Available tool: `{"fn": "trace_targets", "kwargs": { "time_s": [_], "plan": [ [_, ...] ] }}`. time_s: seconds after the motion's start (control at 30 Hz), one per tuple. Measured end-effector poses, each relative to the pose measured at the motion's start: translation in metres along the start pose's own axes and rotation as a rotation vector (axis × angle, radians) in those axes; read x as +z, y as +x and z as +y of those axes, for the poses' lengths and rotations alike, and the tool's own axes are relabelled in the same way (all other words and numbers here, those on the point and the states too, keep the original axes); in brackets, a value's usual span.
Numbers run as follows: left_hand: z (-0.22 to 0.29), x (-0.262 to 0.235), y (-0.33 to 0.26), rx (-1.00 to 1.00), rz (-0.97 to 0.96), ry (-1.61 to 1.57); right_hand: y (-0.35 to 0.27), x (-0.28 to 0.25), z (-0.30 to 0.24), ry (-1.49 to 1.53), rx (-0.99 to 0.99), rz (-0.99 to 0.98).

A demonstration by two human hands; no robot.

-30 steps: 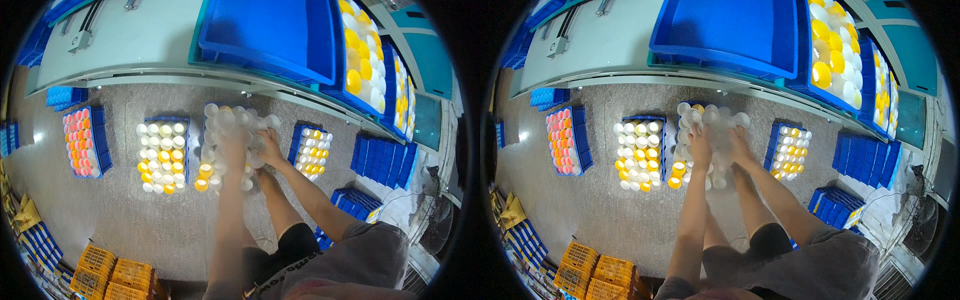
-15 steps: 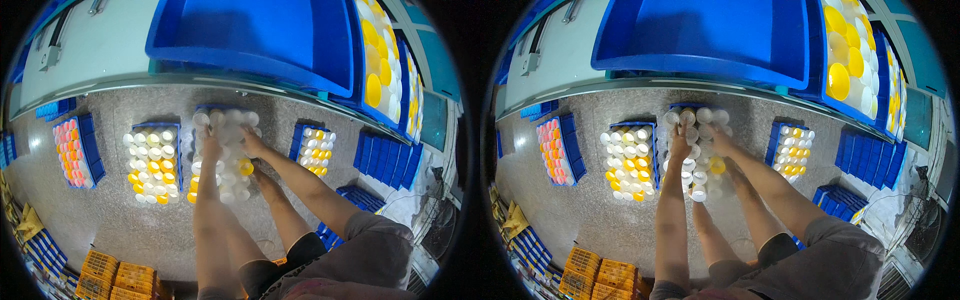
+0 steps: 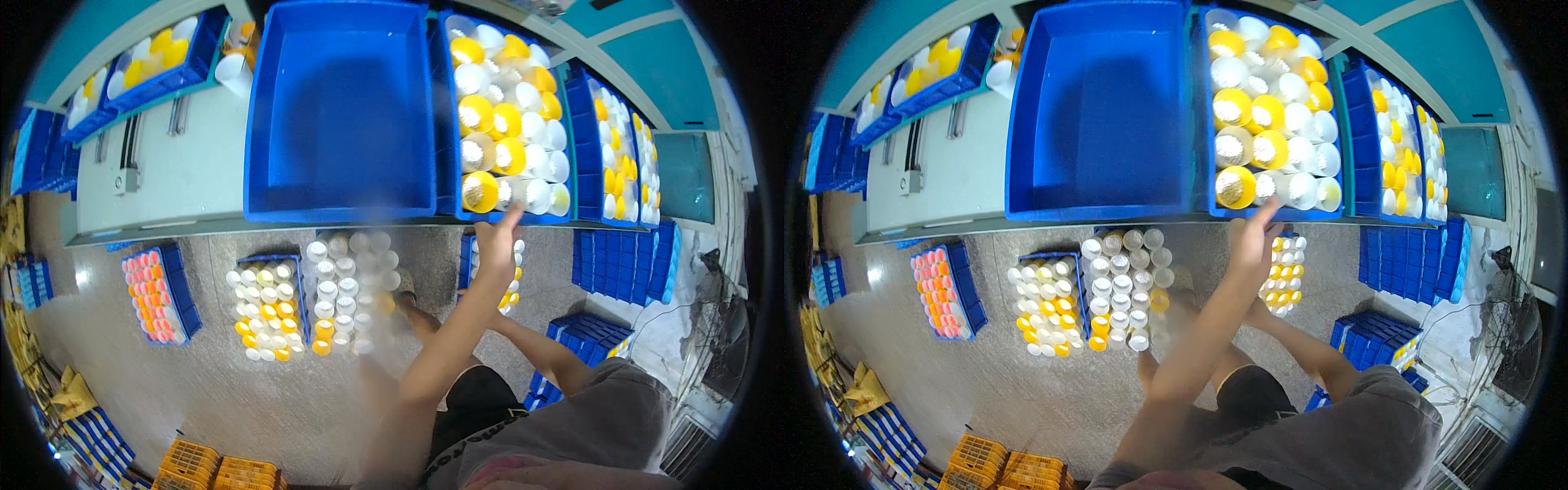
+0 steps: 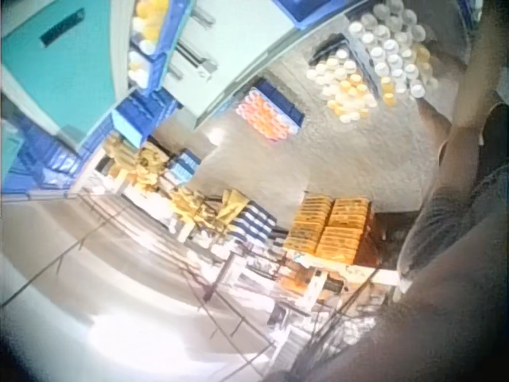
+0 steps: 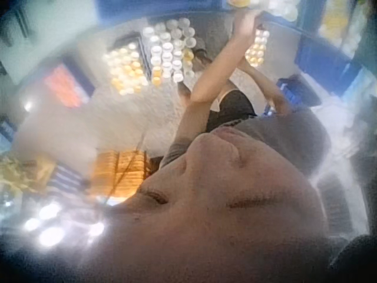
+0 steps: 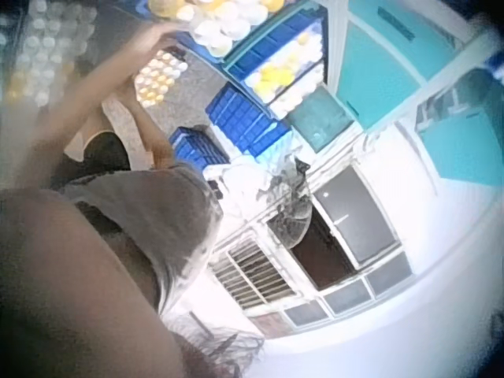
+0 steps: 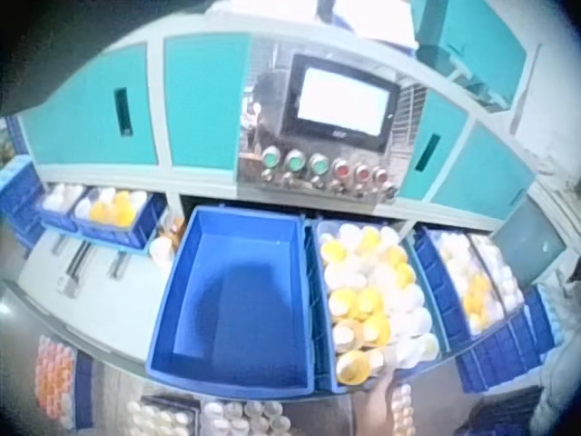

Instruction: The person repeatedly picks up blue trays filled with white and yellow cups, places them on a conveyor belt, and then retrieves them. They also handle empty blue trays and stacks of rolled fabric on a wooden table, placing items into the trays.

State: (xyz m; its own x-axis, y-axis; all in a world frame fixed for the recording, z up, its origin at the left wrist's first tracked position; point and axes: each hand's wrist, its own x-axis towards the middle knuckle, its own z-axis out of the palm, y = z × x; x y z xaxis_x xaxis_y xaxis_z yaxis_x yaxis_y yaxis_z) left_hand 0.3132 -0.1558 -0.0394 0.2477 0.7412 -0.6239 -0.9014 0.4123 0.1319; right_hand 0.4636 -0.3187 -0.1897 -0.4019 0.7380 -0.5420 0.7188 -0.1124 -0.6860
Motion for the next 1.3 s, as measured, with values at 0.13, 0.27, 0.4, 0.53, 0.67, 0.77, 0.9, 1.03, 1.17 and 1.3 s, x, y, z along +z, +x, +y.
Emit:
{"fn": "trace_targets", "kwargs": {
  "time_s": [0.13,0.27,0.4,0.53,0.67,0.77,0.9,1.03,1.17,1.3],
  "plan": [
    [-0.014,0.037,-0.013,0.128,0.255,0.025,-0.042,-0.08,-0.01,-0.193,0.181,0.248],
    [-0.028,0.058,-0.057,0.293,0.179,-0.119,-0.083,-0.184,-0.038,-0.45,0.196,0.658],
    [-0.049,0.052,-0.129,0.312,0.108,-0.088,-0.072,-0.273,-0.066,-0.309,0.003,1.073],
    [-0.083,-0.005,-0.213,0.206,0.232,-0.069,-0.015,-0.299,-0.086,0.326,0.201,0.812],
    [-0.109,-0.092,-0.282,0.24,0.321,0.156,-0.007,-0.267,-0.085,0.7,0.365,0.188],
    [-0.11,-0.162,-0.322,0.292,0.39,0.401,-0.048,-0.215,-0.074,0.566,0.402,0.284],
    [-0.087,-0.255,-0.367,0.24,0.572,0.232,-0.127,-0.108,-0.072,0.154,0.15,0.457],
    [-0.055,-0.32,-0.41,0.335,0.916,0.517,-0.147,-0.002,-0.09,0.452,0.5,0.44],
    [-0.023,-0.375,-0.398,0.316,0.916,0.227,-0.069,0.085,-0.085,0.675,0.363,0.289],
    [-0.007,-0.468,-0.332,0.404,0.89,0.214,0.046,0.144,-0.052,0.378,0.452,0.376]
  ]
}}
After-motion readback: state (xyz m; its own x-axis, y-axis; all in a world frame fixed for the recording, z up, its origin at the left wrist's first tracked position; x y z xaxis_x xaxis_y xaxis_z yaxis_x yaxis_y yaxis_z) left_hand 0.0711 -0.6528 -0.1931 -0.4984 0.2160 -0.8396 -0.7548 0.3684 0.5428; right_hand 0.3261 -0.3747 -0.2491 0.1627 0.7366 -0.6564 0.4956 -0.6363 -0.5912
